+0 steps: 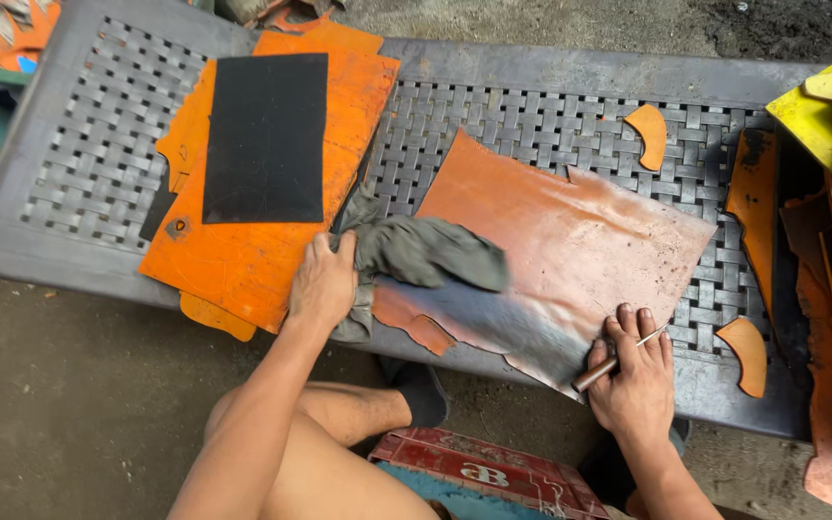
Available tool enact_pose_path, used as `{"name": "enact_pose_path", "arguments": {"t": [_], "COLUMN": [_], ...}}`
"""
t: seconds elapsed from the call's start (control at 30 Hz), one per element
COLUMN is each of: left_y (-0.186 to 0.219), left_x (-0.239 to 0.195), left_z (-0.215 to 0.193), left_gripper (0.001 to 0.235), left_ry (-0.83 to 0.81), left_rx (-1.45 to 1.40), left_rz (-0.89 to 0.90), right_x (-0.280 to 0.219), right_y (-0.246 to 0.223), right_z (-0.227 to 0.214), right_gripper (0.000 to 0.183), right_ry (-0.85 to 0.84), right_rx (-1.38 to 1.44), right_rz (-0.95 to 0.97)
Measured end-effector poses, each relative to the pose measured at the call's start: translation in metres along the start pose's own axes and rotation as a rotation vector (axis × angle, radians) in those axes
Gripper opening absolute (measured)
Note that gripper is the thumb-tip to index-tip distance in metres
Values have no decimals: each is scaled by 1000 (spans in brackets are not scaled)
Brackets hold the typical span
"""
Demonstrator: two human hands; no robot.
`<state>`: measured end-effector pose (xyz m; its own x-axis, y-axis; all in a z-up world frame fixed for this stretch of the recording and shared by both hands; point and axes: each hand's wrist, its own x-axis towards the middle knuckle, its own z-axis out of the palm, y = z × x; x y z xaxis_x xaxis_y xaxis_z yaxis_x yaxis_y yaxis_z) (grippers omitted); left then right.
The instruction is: The person uses a small knife to cut orange rubber sheets along a template outline on a dark cutting mat. They wipe the surface with a cloth, then continue cutting additional pieces from a larger orange sheet.
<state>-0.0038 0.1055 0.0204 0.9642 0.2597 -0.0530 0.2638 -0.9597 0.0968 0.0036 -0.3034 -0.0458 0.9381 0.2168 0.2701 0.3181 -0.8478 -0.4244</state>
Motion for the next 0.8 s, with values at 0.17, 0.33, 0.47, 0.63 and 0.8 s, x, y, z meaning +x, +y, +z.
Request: {"name": "enact_pose_path", "arguments": {"t": [0.17, 0.33, 0.47, 0.63, 0.8], "left_y": [54, 119, 95, 49, 69], "left_x": [-3, -34, -8, 35, -7], "left_z": [-17, 4, 14, 20, 19], "left_gripper": [79, 58, 45, 45, 44], "left_ry": [109, 55, -22, 93, -75], "left_rx": [-186, -339, -193, 57, 78], "left_rz": [4, 407, 320, -89, -177], "right_x": [1, 3, 4, 1, 11], "right_y": [-1, -5, -3, -3, 15], "right_z": [0, -1, -2, -1, -7], "right_gripper": [40, 40, 39, 37, 37], "right_ry": [12, 11, 27, 35, 0], "right_rx": [4, 8, 10, 5, 23], "right_rz": [-2, -4, -8, -19, -107]}}
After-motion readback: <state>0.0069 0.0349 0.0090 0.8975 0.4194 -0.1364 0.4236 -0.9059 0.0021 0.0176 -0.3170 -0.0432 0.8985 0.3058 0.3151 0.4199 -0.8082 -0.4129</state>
